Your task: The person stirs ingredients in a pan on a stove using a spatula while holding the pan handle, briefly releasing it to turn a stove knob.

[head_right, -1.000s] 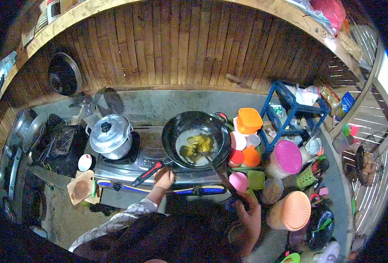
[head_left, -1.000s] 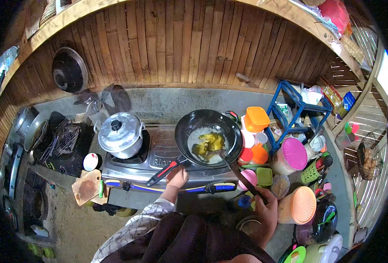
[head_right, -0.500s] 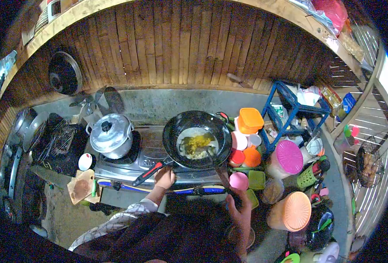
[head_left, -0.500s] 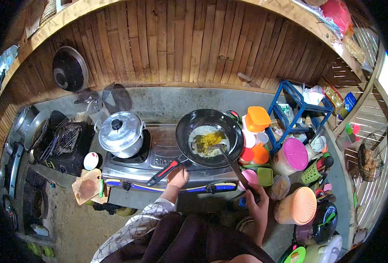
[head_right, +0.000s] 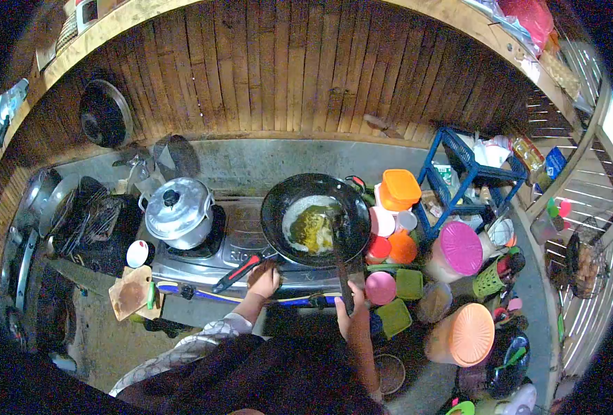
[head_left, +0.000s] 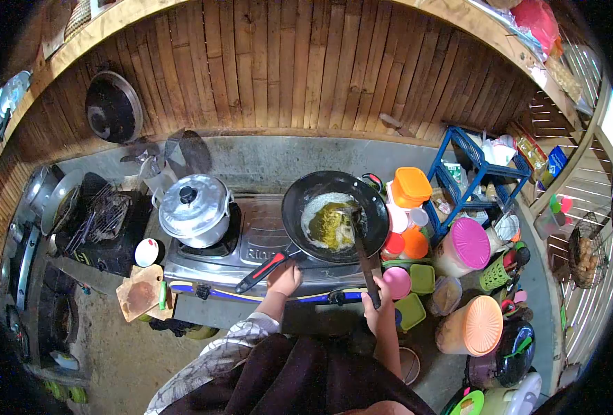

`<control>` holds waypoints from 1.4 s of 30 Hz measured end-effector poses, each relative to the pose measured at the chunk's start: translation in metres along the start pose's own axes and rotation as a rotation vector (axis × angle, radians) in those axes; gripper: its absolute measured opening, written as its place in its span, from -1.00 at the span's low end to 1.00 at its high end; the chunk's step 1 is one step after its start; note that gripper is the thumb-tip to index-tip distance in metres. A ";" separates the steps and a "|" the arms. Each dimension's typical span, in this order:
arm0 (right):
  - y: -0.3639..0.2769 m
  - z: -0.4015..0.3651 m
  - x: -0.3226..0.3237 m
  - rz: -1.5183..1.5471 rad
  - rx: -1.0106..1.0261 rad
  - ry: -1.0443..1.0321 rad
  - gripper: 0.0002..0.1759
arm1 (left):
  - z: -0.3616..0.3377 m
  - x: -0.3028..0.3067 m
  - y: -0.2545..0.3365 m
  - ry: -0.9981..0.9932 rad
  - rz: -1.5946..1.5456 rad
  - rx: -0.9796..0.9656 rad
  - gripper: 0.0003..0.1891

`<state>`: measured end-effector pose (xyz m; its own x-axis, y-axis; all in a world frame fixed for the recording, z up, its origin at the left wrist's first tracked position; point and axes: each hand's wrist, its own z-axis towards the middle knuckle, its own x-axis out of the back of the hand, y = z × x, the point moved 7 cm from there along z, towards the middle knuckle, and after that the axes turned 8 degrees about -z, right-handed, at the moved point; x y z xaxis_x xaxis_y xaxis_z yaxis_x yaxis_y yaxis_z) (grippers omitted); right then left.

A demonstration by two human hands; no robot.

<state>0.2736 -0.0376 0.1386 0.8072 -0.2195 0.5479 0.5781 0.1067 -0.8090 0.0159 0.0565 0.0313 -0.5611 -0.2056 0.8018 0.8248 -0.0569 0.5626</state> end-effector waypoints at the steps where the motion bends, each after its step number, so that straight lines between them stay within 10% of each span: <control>1: 0.004 -0.001 -0.002 0.037 -0.059 -0.026 -0.53 | 0.001 -0.001 -0.001 0.011 0.006 -0.016 -0.74; 20: -0.001 -0.035 0.069 0.320 0.170 0.640 -0.80 | 0.002 -0.006 -0.007 0.021 0.073 0.021 -0.73; 30: -0.047 -0.046 0.071 0.068 0.375 0.670 -0.81 | 0.001 0.000 -0.001 0.051 0.026 -0.010 -0.71; 42: -0.009 -0.020 0.021 0.367 -0.133 0.250 -0.67 | 0.001 -0.006 -0.008 0.077 0.036 -0.023 -0.71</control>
<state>0.2830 -0.0629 0.1528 0.8924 -0.4198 0.1654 0.2262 0.0990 -0.9690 0.0131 0.0591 0.0220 -0.5249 -0.2821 0.8031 0.8462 -0.0707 0.5282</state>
